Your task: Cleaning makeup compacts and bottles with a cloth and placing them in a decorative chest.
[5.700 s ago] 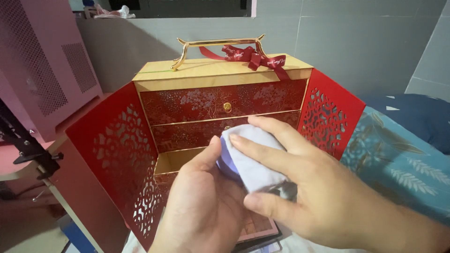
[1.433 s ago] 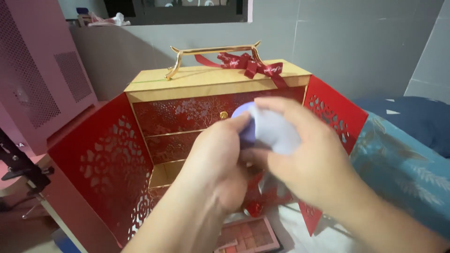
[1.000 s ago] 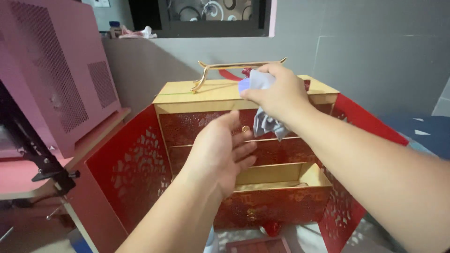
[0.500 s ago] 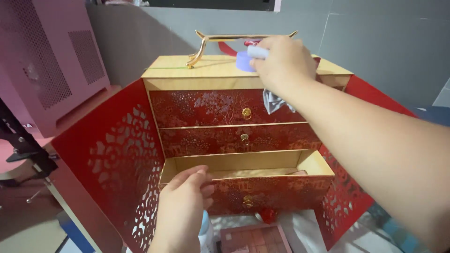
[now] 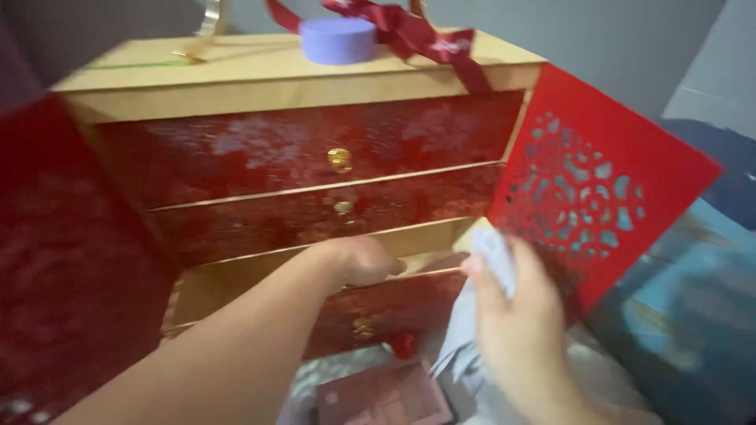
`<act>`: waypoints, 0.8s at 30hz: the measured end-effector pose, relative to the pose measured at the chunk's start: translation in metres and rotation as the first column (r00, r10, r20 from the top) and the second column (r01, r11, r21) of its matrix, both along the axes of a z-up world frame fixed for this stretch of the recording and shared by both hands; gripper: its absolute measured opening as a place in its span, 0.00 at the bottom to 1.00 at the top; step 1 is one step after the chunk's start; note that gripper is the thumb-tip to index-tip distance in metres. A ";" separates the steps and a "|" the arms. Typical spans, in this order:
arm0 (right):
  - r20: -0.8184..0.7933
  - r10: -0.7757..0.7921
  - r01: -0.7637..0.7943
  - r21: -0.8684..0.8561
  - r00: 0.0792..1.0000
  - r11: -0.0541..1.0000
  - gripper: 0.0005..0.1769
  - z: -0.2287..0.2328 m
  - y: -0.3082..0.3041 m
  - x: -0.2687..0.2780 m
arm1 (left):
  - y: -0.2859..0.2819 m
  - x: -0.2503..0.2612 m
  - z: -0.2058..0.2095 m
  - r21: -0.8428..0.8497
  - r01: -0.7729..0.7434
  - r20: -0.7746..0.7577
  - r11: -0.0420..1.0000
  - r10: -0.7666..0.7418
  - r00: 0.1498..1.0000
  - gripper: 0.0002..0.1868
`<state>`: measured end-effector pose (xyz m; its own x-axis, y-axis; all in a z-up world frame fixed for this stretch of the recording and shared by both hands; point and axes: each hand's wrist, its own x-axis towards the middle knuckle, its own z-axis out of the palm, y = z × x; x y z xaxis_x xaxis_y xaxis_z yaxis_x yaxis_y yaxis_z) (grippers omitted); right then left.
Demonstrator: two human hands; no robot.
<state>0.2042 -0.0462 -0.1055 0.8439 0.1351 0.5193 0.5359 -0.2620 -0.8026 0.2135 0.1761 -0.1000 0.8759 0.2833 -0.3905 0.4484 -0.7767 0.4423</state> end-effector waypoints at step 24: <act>-0.273 0.026 -0.119 -0.330 0.962 0.936 0.31 -0.031 -0.004 0.048 | -0.021 0.110 -0.058 -0.474 0.243 0.025 0.846 -0.263 0.965 0.22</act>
<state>0.2519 -0.0502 -0.1366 0.9237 0.3303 0.1941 0.3481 -0.5120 -0.7853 0.3236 0.1553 -0.1581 0.8731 -0.1712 -0.4564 0.2900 -0.5702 0.7686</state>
